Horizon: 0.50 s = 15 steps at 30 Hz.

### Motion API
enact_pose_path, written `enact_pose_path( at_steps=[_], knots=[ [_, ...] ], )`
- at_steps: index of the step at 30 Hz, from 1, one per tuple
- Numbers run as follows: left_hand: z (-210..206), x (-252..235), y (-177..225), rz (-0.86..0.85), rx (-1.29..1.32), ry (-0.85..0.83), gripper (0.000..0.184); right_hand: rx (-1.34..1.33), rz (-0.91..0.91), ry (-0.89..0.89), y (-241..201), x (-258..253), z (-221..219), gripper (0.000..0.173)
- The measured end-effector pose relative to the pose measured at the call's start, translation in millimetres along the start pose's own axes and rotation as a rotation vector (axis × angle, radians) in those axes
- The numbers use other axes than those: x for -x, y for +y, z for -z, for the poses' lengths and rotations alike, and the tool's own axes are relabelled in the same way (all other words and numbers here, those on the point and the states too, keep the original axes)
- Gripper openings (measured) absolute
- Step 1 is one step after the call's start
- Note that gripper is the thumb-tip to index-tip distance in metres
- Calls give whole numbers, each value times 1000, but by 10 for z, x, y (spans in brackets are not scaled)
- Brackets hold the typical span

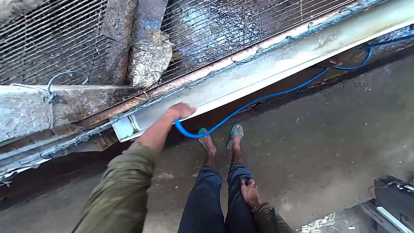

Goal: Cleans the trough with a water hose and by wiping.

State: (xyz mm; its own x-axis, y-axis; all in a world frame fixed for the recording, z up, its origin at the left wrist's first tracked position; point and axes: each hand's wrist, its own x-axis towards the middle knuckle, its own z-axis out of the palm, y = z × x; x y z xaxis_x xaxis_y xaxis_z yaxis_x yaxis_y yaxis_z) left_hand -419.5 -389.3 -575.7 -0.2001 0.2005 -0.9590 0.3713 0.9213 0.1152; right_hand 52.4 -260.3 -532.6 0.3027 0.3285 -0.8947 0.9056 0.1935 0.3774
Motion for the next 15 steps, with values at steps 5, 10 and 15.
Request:
enact_pose_path(
  at_steps=[5, 10, 15],
  knots=[
    [-383, 368, -1435, 303, 126, 65, 74, -21, -5, 5, -30, 16, -82, 69],
    [-492, 427, -1746, 501, 476, 304, 80, -26, -3, 31, -69, 97, -146, 69],
    [-467, 470, -1677, 332, 312, 310, 73, -40, -1, 76, -158, 175, -192, 68]
  ],
)
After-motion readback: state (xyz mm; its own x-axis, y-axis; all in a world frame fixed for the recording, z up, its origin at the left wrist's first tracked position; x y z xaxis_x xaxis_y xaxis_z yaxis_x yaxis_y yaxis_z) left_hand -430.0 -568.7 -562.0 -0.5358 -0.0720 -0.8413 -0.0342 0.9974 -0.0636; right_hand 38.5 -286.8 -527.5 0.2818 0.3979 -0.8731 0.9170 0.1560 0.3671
